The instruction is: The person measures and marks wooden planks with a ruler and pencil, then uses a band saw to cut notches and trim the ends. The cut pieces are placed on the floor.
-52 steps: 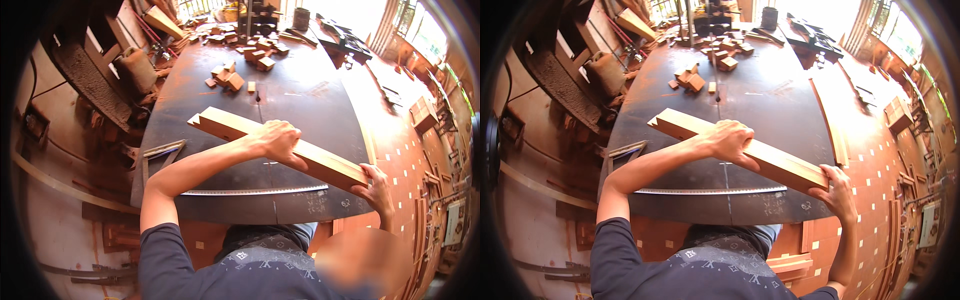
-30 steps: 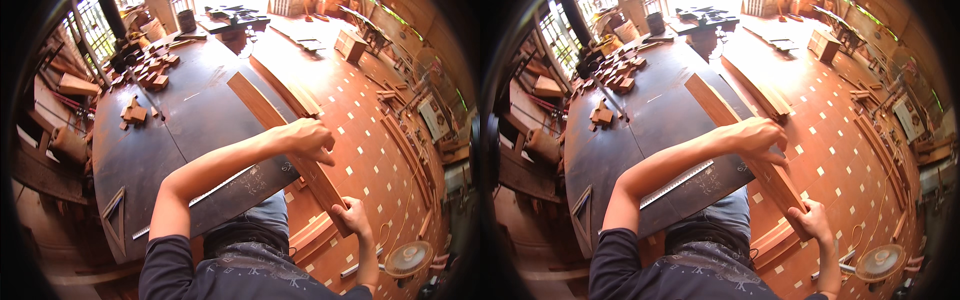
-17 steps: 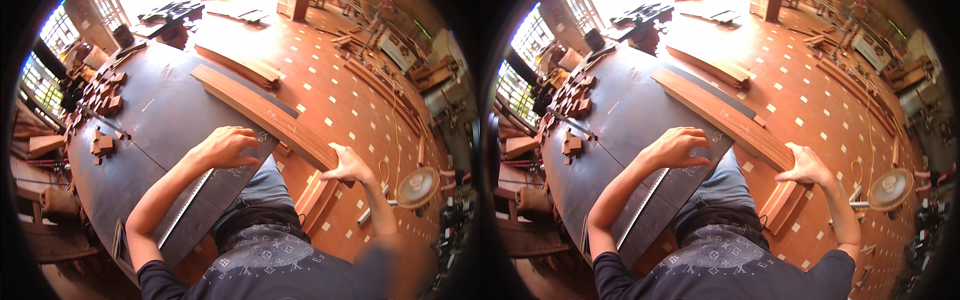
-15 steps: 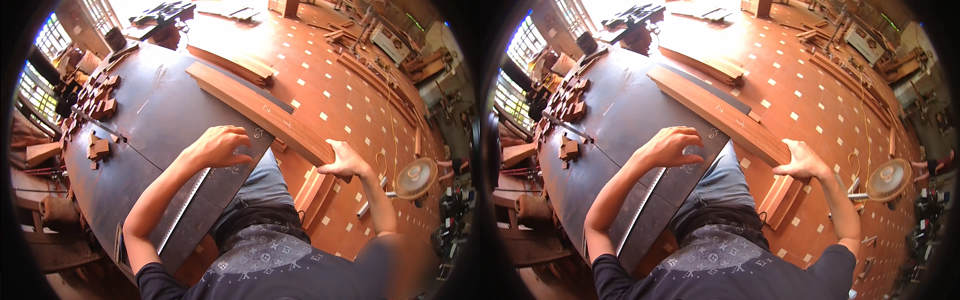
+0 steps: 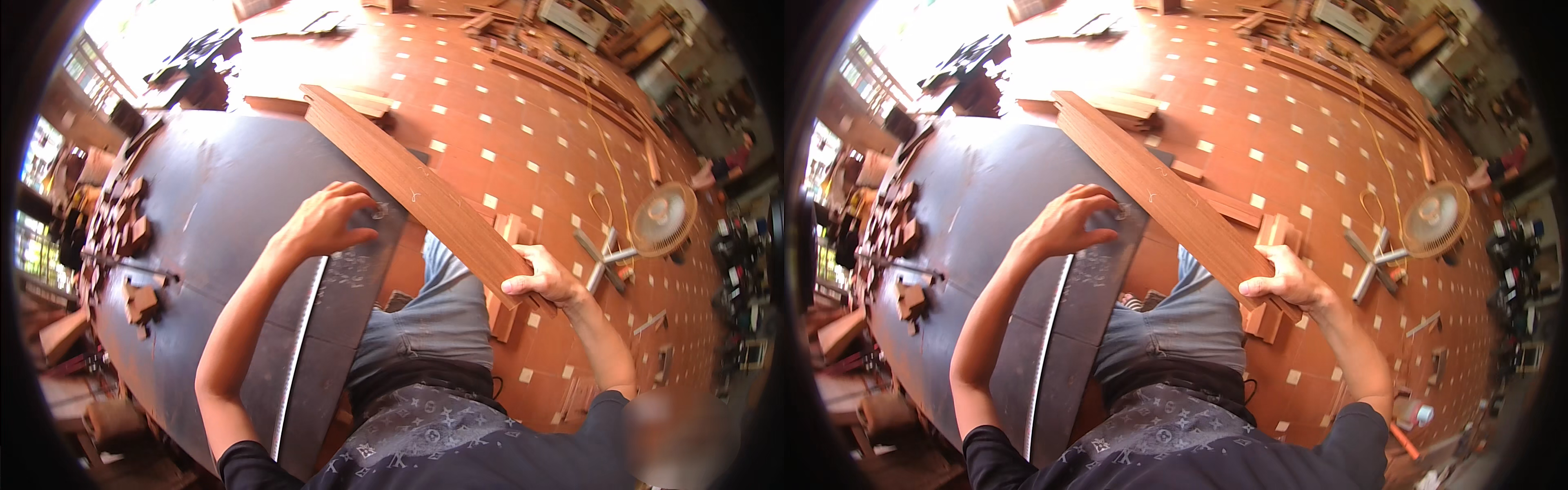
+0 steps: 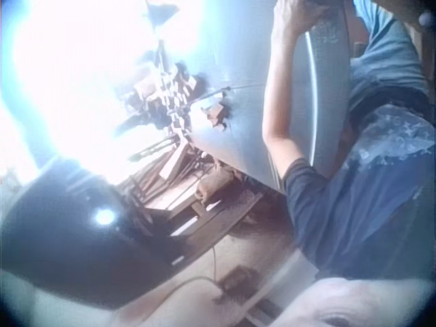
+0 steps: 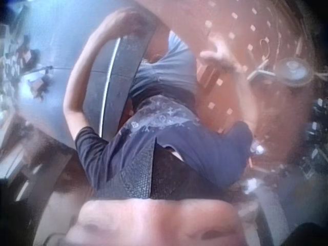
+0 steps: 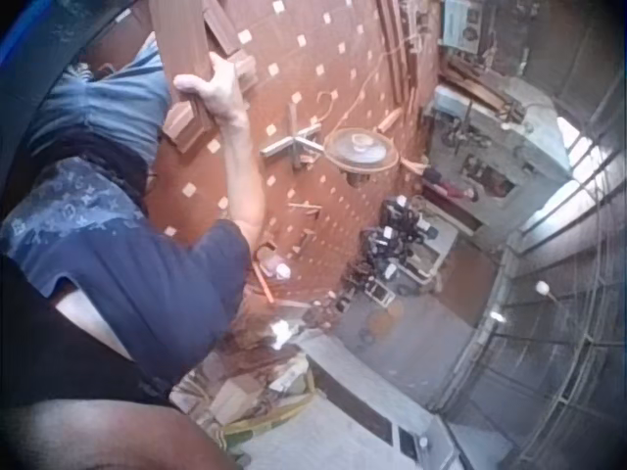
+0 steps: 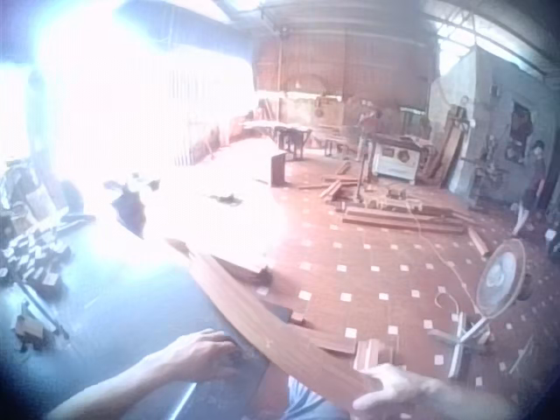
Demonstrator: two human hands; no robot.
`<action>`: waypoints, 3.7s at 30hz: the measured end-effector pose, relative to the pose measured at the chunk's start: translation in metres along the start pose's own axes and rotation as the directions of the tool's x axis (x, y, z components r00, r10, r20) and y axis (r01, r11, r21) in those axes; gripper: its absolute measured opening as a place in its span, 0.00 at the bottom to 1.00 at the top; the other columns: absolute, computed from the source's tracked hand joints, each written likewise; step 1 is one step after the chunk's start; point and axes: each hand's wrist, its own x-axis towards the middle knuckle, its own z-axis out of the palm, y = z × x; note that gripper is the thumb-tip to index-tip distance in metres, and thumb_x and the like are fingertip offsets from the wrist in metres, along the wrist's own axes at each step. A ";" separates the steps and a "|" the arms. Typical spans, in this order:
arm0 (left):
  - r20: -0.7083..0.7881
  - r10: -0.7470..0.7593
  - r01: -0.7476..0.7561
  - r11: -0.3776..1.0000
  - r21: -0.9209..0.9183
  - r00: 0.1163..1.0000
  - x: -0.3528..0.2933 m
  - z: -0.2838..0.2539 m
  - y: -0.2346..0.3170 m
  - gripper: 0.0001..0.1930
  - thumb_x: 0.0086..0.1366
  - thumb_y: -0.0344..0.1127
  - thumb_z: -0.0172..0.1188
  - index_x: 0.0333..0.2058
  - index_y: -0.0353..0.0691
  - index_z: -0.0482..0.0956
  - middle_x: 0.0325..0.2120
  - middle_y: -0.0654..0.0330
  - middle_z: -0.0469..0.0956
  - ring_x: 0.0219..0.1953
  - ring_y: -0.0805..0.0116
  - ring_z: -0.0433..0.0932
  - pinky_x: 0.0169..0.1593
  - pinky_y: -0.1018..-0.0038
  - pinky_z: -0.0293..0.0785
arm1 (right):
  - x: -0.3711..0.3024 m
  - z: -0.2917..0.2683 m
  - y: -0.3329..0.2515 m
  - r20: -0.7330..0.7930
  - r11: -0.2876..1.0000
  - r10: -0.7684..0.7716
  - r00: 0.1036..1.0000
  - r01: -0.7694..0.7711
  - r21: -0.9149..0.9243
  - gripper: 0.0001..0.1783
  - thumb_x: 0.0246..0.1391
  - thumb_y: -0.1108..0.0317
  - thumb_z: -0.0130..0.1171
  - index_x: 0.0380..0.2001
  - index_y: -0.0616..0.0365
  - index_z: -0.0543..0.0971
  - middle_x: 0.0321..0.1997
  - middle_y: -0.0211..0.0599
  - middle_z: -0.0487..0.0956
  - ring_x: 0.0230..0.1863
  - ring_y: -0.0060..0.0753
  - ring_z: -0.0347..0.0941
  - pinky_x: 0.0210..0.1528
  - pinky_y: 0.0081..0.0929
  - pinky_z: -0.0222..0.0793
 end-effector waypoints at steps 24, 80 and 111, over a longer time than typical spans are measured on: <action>-0.055 -0.157 0.163 0.978 0.133 0.986 0.199 0.068 -0.011 0.31 0.76 0.55 0.60 0.20 0.33 0.81 0.18 0.40 0.74 0.26 0.36 0.78 0.34 0.49 0.72 | -0.111 -0.113 0.411 -0.653 0.705 0.677 0.339 -0.552 0.444 0.36 0.35 0.60 0.82 0.47 0.73 0.86 0.43 0.53 0.90 0.42 0.44 0.88 0.46 0.40 0.85; -0.151 0.070 -0.016 0.942 0.335 0.986 0.192 0.096 -0.072 0.15 0.71 0.43 0.68 0.29 0.41 0.82 0.29 0.48 0.81 0.34 0.41 0.78 0.42 0.46 0.69 | -0.023 0.012 0.606 -0.574 0.682 0.667 0.475 -0.698 0.216 0.15 0.57 0.58 0.63 0.27 0.58 0.89 0.22 0.41 0.86 0.21 0.40 0.84 0.26 0.44 0.80; -0.055 -0.083 0.085 0.996 0.033 0.995 0.224 0.035 -0.001 0.15 0.60 0.39 0.69 0.17 0.46 0.76 0.16 0.57 0.78 0.20 0.47 0.80 0.29 0.55 0.75 | -0.032 -0.333 0.234 -0.705 0.644 0.687 0.175 -0.596 0.479 0.15 0.54 0.57 0.66 0.37 0.54 0.93 0.29 0.41 0.90 0.28 0.38 0.88 0.36 0.36 0.85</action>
